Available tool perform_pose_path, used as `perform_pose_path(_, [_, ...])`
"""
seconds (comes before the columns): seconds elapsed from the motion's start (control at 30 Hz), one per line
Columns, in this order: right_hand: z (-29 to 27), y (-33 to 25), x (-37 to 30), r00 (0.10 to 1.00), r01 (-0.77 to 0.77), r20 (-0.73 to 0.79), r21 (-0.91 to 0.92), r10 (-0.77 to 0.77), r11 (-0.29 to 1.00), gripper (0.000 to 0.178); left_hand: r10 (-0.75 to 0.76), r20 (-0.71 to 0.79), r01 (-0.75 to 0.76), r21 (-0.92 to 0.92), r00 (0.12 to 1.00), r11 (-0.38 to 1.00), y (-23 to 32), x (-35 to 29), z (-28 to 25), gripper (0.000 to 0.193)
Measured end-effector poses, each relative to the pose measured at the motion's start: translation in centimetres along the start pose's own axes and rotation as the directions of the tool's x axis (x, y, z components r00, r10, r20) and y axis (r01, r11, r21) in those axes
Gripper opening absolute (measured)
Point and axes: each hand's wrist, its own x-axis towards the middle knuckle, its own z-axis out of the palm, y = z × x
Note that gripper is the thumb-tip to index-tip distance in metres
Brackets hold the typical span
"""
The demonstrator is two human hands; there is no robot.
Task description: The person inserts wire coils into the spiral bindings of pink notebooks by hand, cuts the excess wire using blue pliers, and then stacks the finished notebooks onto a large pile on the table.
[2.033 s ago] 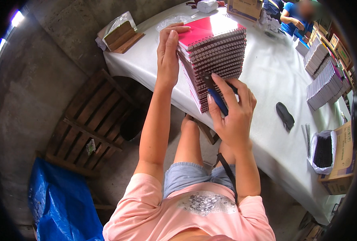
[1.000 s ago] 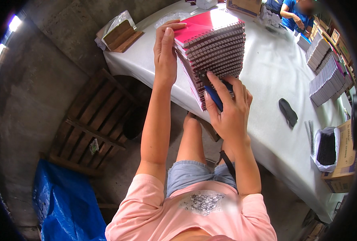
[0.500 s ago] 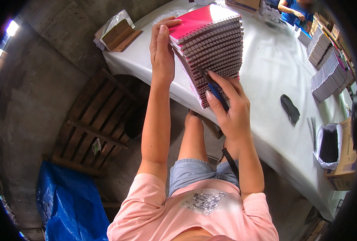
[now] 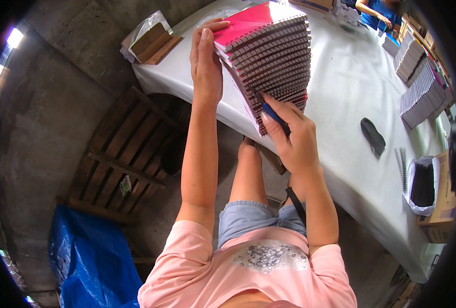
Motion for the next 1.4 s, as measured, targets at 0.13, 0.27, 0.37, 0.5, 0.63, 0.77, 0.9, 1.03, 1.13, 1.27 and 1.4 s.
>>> perform_pose_path(0.13, [0.2, -0.2, -0.5, 0.964, 0.162, -0.099, -0.517, -0.247, 0.841, 0.044, -0.004, -0.015, 0.004, 0.006, 1.000, 1.000, 0.1, 0.0, 0.0, 0.036])
perform_pose_path(0.27, [-0.3, -0.3, -0.4, 0.885, 0.193, -0.136, -0.764, -0.446, 0.615, 0.045, -0.004, -0.010, 0.004, 0.003, 1.000, 1.000, 0.1, 0.1, 0.3, 0.036])
perform_pose_path(0.37, [-0.2, -0.3, 0.0, 0.874, 0.197, -0.125, -0.792, -0.469, 0.578, 0.045, 0.016, 0.002, -0.016, 0.032, 1.000, 0.999, 0.0, 0.2, 0.0, 0.035])
perform_pose_path(0.5, [-0.1, 0.6, 0.4, 0.860, 0.221, -0.107, -0.803, -0.499, 0.554, 0.051, 0.000, -0.007, 0.000, 0.002, 1.000, 1.000, -0.1, 0.2, 0.1, 0.035])
perform_pose_path(0.63, [-0.4, 0.6, 0.2, 0.847, 0.217, -0.113, -0.818, -0.519, 0.533, 0.052, -0.008, -0.016, 0.008, -0.015, 1.000, 1.000, 0.0, 0.2, 0.2, 0.035])
perform_pose_path(0.77, [-0.3, 1.0, 0.2, 0.828, 0.238, -0.089, -0.838, -0.553, 0.491, 0.051, -0.009, -0.019, 0.009, -0.018, 1.000, 1.000, 0.0, 0.2, 0.2, 0.034])
perform_pose_path(0.9, [-0.3, 1.2, 0.4, 0.815, 0.244, -0.088, -0.844, -0.572, 0.478, 0.052, 0.000, -0.010, 0.000, -0.011, 1.000, 1.000, -0.2, 0.3, 0.1, 0.034])
perform_pose_path(1.03, [-0.5, 1.6, 0.7, 0.802, 0.236, -0.112, -0.843, -0.586, 0.483, 0.050, -0.021, -0.025, 0.020, -0.013, 0.999, 1.000, 0.0, 0.2, 0.3, 0.034])
perform_pose_path(1.13, [-0.4, 1.8, 0.9, 0.809, 0.223, -0.107, -0.855, -0.578, 0.469, 0.050, -0.003, -0.014, 0.003, -0.003, 1.000, 1.000, 0.0, 0.2, 0.1, 0.034])
perform_pose_path(1.27, [-0.5, 1.9, 1.1, 0.805, 0.227, -0.104, -0.856, -0.584, 0.465, 0.048, 0.005, -0.009, -0.005, 0.000, 1.000, 1.000, -0.1, 0.2, 0.2, 0.034])
perform_pose_path(1.4, [-0.7, 2.0, 1.2, 0.807, 0.222, -0.076, -0.880, -0.585, 0.420, 0.047, 0.004, -0.006, -0.004, -0.007, 1.000, 1.000, -0.1, 0.2, 0.2, 0.034])
